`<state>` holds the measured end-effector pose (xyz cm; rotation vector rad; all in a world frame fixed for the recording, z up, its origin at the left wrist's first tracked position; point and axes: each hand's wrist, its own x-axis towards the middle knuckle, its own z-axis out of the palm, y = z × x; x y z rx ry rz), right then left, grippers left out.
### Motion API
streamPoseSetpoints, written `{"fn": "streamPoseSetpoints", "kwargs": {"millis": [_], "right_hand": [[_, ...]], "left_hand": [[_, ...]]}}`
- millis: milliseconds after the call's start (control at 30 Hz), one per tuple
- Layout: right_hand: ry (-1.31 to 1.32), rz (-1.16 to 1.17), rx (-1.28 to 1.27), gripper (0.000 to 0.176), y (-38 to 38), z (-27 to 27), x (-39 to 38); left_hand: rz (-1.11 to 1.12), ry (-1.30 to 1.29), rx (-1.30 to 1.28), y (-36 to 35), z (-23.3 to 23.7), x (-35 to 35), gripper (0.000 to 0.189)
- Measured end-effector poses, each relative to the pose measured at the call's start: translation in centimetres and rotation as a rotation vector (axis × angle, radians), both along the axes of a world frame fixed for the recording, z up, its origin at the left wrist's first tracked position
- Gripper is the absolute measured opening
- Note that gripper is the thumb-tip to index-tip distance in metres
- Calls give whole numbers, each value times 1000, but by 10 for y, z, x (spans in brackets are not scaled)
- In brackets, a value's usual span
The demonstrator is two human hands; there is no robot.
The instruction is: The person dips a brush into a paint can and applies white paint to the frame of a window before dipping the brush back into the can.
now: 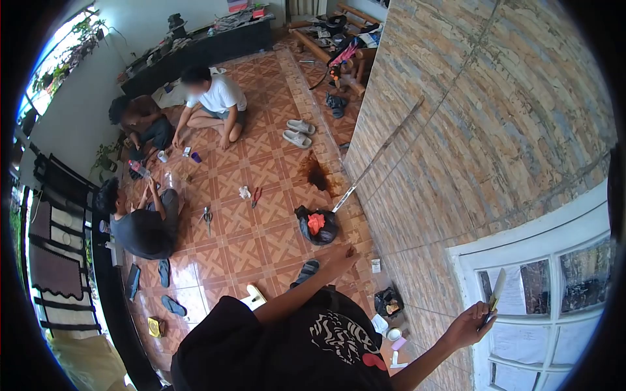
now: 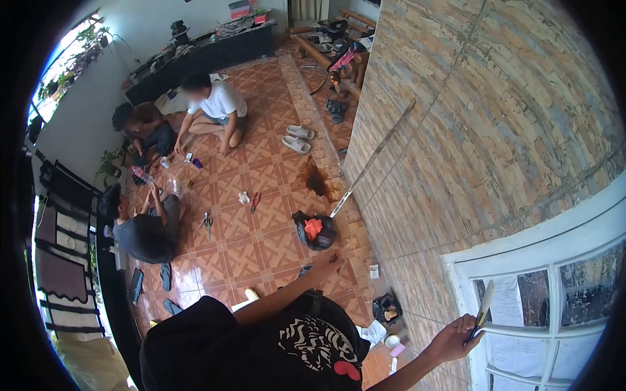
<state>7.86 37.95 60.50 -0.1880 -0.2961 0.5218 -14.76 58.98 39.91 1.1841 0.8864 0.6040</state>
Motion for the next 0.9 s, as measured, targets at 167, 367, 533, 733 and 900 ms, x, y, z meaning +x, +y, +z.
{"fn": "streamPoseSetpoints", "kwargs": {"millis": [167, 367, 533, 733, 900], "right_hand": [[-110, -66, -68, 35, 19, 19, -10], [-227, -120, -133, 33, 30, 38, -19], [-271, -210, -225, 33, 29, 54, -23], [-370, -328, -300, 32, 34, 74, -31], [-380, -385, -352, 31, 42, 81, -41]], "left_hand": [[-47, 118, -53, 38, 19, 6, 21], [-190, 44, -39, 67, -9, 8, 21], [-228, 33, -32, 86, -28, 4, 21], [-237, 73, -79, 112, -17, 5, 20], [-233, 0, -73, 130, -18, 3, 20]]}}
